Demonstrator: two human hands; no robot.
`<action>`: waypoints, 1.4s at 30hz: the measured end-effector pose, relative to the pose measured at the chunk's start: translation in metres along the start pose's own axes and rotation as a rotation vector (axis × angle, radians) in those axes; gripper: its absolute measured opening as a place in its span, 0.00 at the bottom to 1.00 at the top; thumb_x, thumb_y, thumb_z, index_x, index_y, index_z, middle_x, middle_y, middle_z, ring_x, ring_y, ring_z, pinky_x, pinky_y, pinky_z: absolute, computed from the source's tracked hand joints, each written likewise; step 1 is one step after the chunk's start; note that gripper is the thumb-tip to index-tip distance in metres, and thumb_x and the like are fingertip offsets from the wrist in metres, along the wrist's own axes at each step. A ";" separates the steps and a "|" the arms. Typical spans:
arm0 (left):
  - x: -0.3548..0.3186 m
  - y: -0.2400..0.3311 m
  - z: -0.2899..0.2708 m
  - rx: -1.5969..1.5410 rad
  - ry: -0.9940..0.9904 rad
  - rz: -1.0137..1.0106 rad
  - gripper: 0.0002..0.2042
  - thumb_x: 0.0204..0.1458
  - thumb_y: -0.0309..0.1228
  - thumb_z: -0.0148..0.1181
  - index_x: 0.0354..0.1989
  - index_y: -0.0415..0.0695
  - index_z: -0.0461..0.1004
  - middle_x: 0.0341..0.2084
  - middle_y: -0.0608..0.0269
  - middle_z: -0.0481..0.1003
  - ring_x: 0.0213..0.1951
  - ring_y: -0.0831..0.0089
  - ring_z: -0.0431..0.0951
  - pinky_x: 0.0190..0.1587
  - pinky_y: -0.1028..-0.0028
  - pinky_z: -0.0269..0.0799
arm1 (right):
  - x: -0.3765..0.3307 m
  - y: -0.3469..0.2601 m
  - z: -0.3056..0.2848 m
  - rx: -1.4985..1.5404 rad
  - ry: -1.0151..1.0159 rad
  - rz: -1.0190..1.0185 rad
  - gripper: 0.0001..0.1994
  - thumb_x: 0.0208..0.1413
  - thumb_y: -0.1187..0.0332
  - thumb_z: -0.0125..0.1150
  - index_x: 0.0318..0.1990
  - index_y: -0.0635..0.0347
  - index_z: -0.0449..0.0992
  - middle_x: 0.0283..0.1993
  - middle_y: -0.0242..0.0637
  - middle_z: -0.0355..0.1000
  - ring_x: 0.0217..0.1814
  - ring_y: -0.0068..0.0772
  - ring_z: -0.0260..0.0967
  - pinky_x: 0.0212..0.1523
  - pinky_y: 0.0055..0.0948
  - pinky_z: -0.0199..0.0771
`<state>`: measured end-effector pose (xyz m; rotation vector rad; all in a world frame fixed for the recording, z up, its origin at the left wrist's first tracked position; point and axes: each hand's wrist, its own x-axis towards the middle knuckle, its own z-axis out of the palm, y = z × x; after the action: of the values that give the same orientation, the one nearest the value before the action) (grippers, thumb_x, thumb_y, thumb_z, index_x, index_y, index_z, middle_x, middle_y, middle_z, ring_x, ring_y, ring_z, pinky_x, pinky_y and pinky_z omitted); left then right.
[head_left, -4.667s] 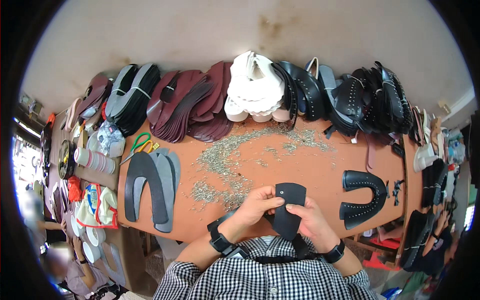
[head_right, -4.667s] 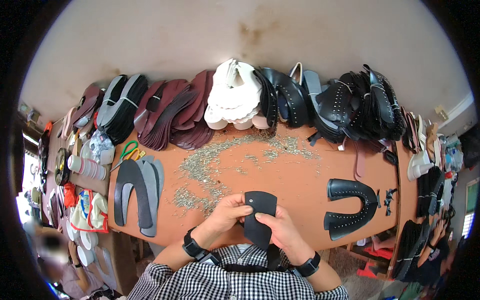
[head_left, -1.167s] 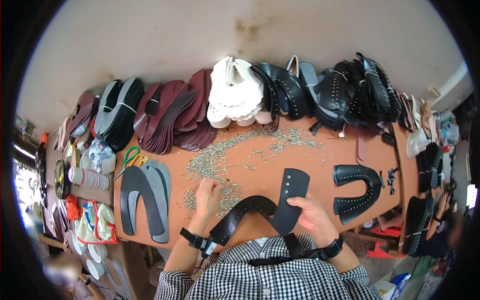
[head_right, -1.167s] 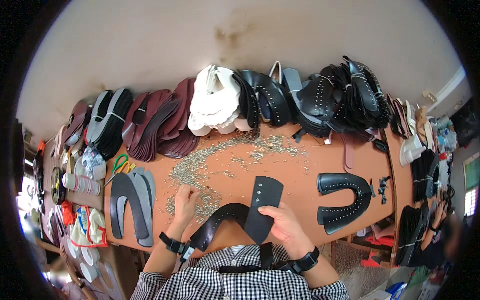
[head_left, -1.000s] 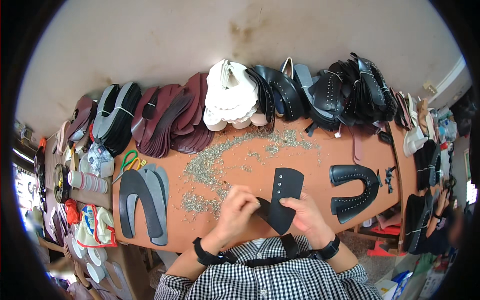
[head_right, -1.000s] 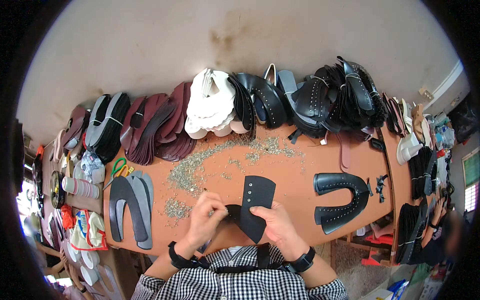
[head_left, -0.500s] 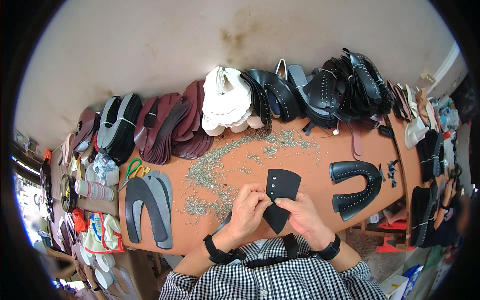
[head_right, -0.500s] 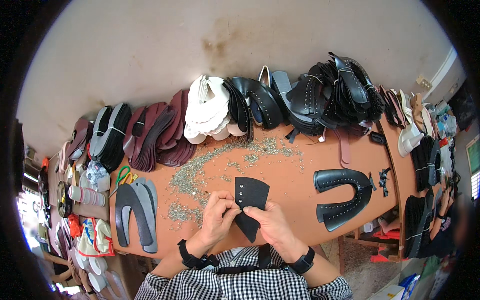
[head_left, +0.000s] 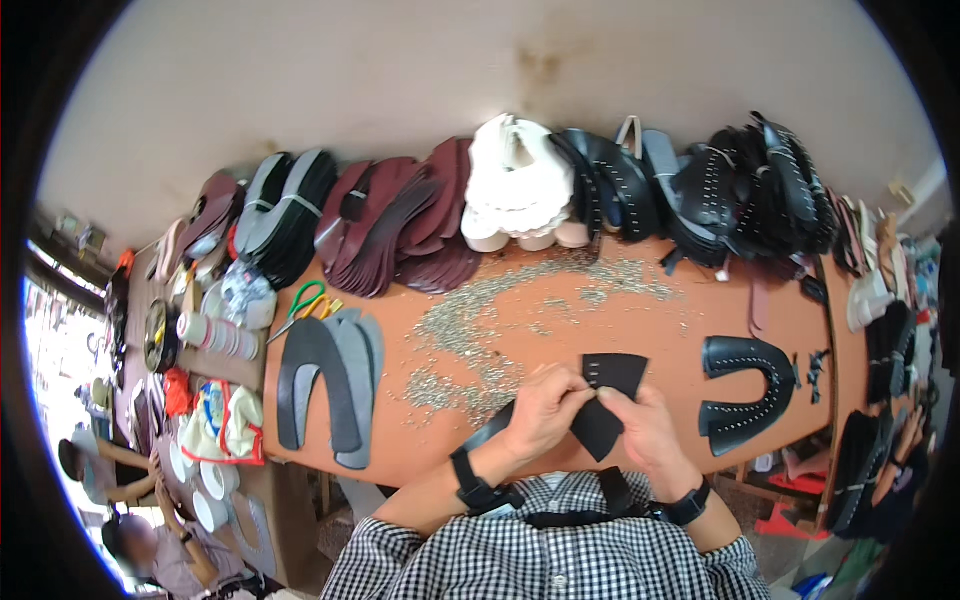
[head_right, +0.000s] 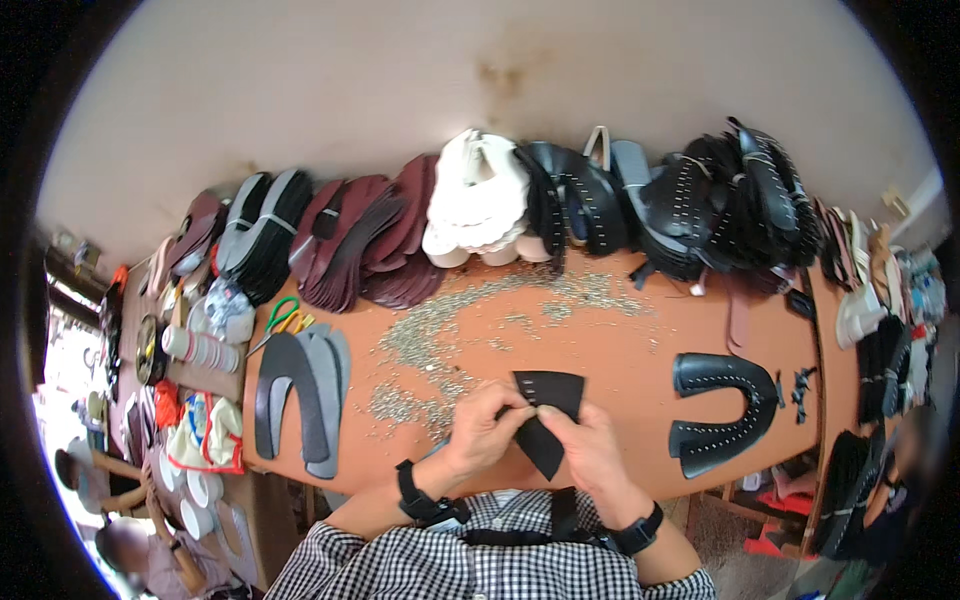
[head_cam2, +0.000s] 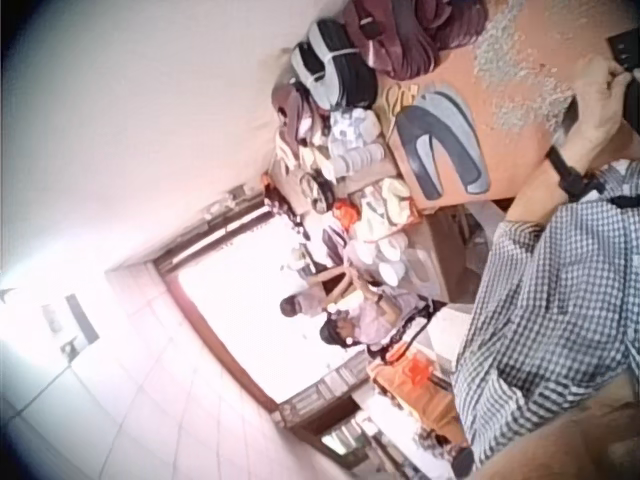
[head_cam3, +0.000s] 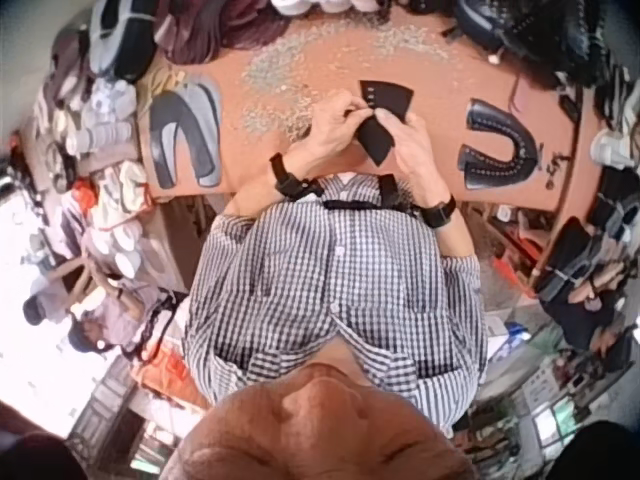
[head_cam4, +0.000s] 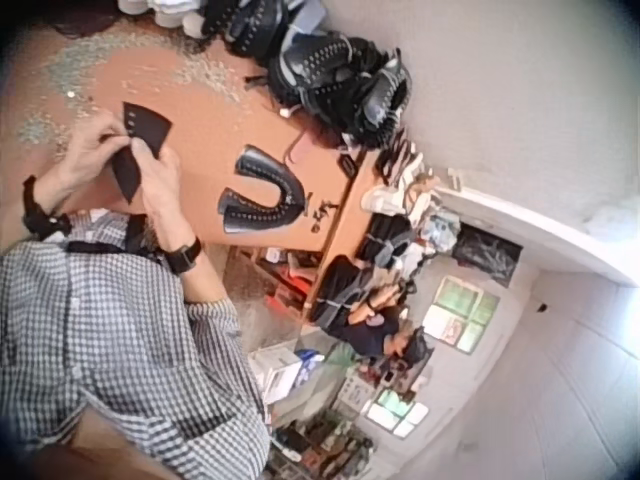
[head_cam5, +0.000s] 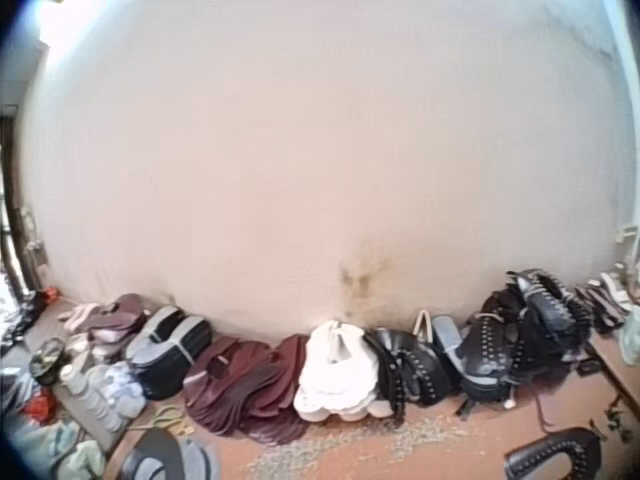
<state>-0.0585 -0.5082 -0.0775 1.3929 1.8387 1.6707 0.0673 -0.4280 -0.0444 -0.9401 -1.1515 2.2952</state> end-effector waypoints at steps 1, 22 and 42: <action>0.003 -0.001 0.000 0.005 -0.008 0.024 0.05 0.39 0.21 0.61 0.24 0.40 0.70 0.22 0.61 0.71 0.24 0.69 0.71 0.27 0.74 0.66 | 0.001 0.003 -0.001 0.022 0.019 -0.026 0.09 0.52 0.76 0.53 0.42 0.66 0.72 0.39 0.33 0.71 0.39 0.21 0.69 0.41 0.20 0.70; 0.007 -0.007 -0.001 -0.882 -0.174 -0.618 0.06 0.46 0.21 0.58 0.25 0.43 0.67 0.19 0.75 0.66 0.23 0.88 0.64 0.25 0.87 0.61 | 0.013 -0.003 -0.011 0.055 -0.104 0.077 0.10 0.51 0.75 0.56 0.42 0.65 0.72 0.40 0.32 0.72 0.40 0.22 0.69 0.44 0.22 0.69; 0.004 -0.015 0.000 -1.214 -0.066 -0.569 0.09 0.45 0.16 0.56 0.25 0.43 0.64 0.27 0.67 0.71 0.30 0.81 0.72 0.35 0.82 0.69 | 0.015 0.003 -0.003 0.347 -0.129 0.267 0.10 0.52 0.72 0.55 0.41 0.65 0.72 0.39 0.35 0.72 0.39 0.25 0.70 0.42 0.23 0.71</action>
<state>-0.0677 -0.5029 -0.0892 0.3446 0.7001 1.7923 0.0593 -0.4188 -0.0537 -0.8629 -0.6685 2.6890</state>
